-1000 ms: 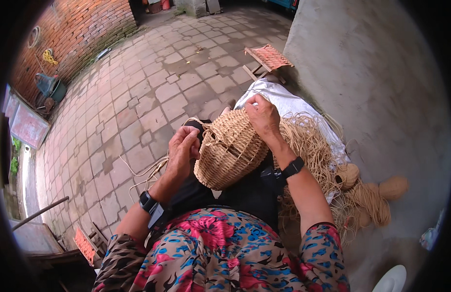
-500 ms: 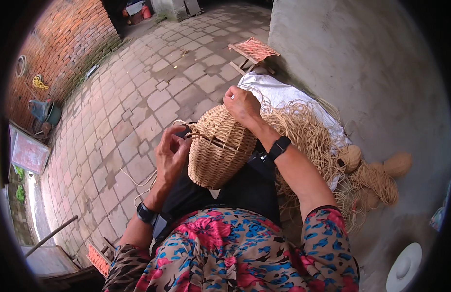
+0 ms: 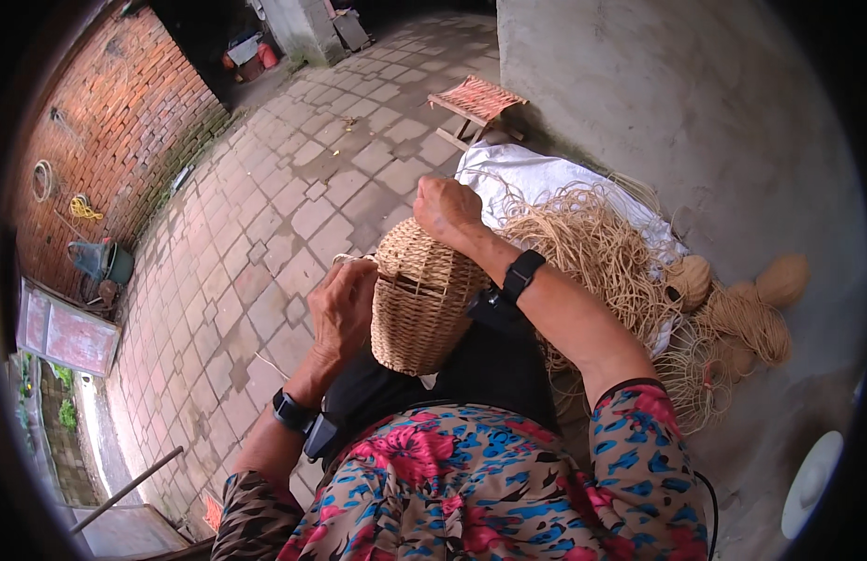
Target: The recorder is weaving a basket from straw fibers using their hands.
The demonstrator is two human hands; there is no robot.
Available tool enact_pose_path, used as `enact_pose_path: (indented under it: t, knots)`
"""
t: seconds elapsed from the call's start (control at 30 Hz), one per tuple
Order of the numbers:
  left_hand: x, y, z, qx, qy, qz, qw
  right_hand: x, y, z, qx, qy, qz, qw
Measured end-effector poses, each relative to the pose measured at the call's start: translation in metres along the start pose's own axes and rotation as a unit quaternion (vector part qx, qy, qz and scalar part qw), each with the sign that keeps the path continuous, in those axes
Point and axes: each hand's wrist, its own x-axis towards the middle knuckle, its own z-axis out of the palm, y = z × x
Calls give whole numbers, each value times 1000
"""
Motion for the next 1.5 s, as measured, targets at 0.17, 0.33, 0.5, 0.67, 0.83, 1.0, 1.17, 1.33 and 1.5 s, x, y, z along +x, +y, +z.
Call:
enact_pose_path:
  t: [0.17, 0.33, 0.5, 0.67, 0.83, 1.0, 1.17, 1.33, 1.5]
  knots:
    - [1, 7, -3, 51, 31, 143, 988, -1, 4, -1, 7, 0, -8, 1000]
    - [1, 3, -6, 81, -87, 141, 983, -3, 2, 1, 14, -2, -9, 1000]
    - [11, 15, -10, 100, -156, 159, 970, -2, 2, 2, 6, 1, -8, 1000]
    - [13, 29, -9, 181, -178, 177, 951, -2, 3, 4, 1, 8, -17, 1000]
    - [16, 31, -3, 205, -235, 121, 942, -3, 2, 6, -2, 15, -23, 1000]
    - [24, 24, -1, 193, -256, 141, 937, -8, 3, 3, 15, 20, -35, 999]
    - [32, 17, -4, 164, -313, 164, 921, -8, 1, 3, 20, 22, -34, 999]
    - [38, 11, -14, 141, -340, 200, 908, -9, 5, 4, 17, 28, -38, 999]
    - [32, 10, -14, 113, -345, 149, 920, -7, 3, 7, 16, 35, -39, 998]
